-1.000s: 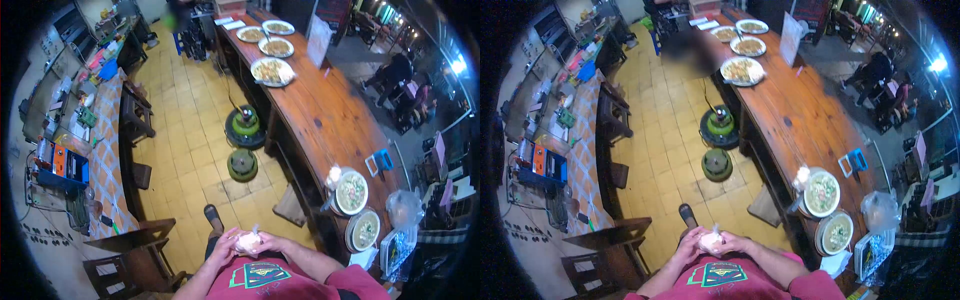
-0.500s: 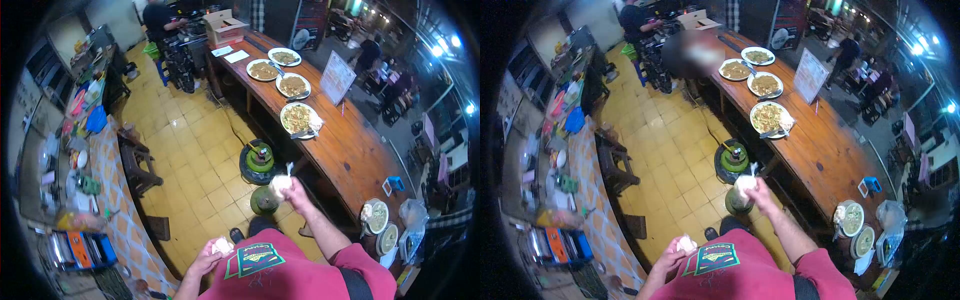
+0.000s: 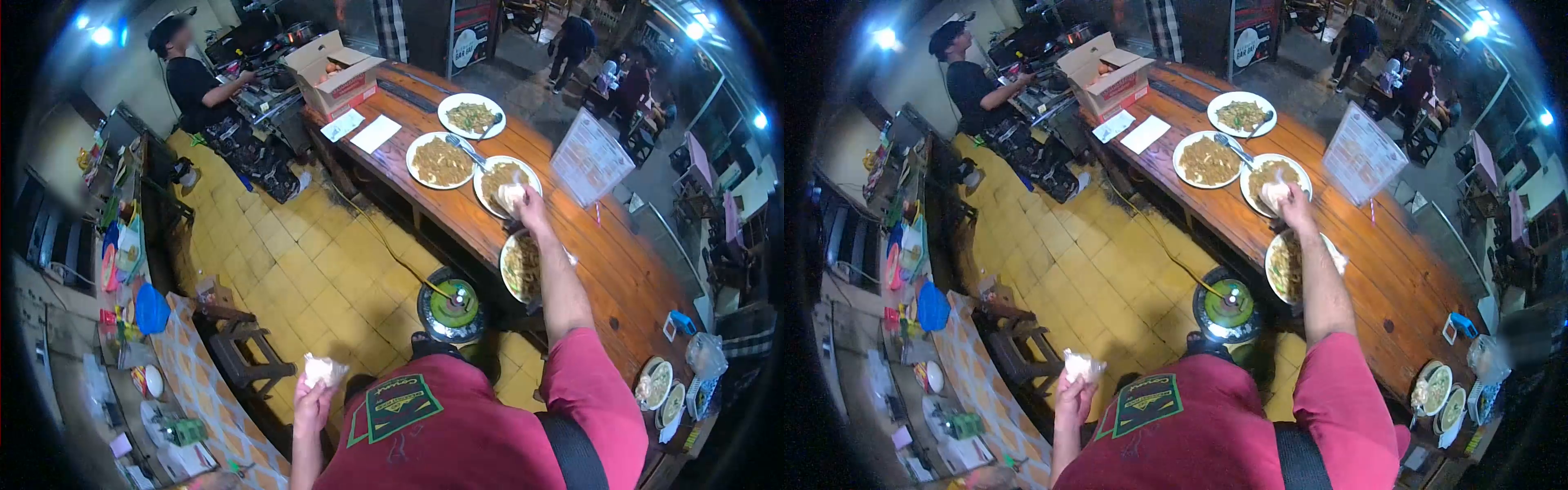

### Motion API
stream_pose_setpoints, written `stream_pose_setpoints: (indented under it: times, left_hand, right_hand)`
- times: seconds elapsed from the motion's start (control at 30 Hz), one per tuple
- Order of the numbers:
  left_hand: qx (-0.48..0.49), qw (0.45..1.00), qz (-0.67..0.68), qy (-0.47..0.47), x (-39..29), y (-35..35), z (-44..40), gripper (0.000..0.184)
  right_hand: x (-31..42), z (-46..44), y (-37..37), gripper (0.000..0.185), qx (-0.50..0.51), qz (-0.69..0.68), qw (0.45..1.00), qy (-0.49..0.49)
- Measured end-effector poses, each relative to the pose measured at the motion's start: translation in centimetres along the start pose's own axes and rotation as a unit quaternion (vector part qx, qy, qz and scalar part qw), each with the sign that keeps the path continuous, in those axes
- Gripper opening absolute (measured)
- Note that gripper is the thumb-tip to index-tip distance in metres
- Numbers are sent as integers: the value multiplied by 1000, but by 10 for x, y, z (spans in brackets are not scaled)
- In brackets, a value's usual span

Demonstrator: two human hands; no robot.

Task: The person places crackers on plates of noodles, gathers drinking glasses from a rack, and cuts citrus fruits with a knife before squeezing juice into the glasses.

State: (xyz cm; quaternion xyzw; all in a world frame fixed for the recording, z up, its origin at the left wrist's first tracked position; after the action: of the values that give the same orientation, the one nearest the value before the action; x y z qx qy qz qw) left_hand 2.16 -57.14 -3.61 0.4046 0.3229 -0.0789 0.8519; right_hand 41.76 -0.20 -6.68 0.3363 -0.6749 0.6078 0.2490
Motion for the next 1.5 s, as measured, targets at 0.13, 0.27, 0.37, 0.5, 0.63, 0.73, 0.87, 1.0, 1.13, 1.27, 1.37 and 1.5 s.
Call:
stream_pose_setpoints:
  times: [0.13, 0.27, 0.37, 0.5, 0.63, 0.73, 0.87, 1.0, 1.13, 1.27, 1.37, 1.5]
  left_hand:
    - [62, 994, -86, -2, -38, 68, -109, 36]
    - [57, 962, -263, -34, -46, 137, -231, 40]
    - [168, 920, -354, 11, -15, 201, -344, 41]
    - [390, 766, -448, 245, 10, 343, -414, 43]
    - [507, 644, -500, 278, 48, 419, -446, 46]
    - [558, 475, -595, 331, 82, 425, -452, 48]
    - [529, 406, -638, 385, 99, 415, -451, 51]
    - [466, 448, -620, 445, 100, 393, -456, 43]
    - [412, 508, -581, 485, 85, 336, -365, 48]
    - [430, 461, -641, 438, 163, 179, -290, 74]
    - [485, 310, -807, 133, 302, -52, -327, 58]
    - [575, 159, -784, -168, 336, -169, -156, 53]
  right_hand:
    - [9, -3, 15, 40, 43, 222, 973, 43]
    - [41, 28, -21, 39, -175, 236, 953, 74]
    - [72, 66, -29, 31, -239, 224, 940, 98]
    - [115, 144, 10, 22, -203, 244, 944, 94]
    - [125, 260, 62, 32, -116, 214, 952, 187]
    - [59, 415, 114, 36, -115, 148, 899, 397]
    - [24, 659, 188, 34, -81, 9, 755, 651]
    - [21, 825, 244, 31, -154, -53, 636, 754]
    - [36, 908, 271, 44, -110, 7, 676, 729]
    - [52, 909, 192, 41, -74, -25, 736, 673]
    - [2, 989, 179, 32, -117, -56, 761, 636]
    - [10, 1040, 56, 23, -265, 14, 719, 642]
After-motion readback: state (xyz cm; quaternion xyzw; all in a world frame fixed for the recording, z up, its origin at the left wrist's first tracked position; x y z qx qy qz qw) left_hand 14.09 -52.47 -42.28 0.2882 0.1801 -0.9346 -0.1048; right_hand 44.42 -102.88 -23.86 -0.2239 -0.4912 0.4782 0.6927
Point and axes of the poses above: each hand's wrist, its own z-axis away from the middle knuckle, its own y-axis out of the palm, x = y × z, the point moved 10 cm from there along -z, towards the middle knuckle, and after that the axes turned 11 degrees about z, right-handed, at the moved point
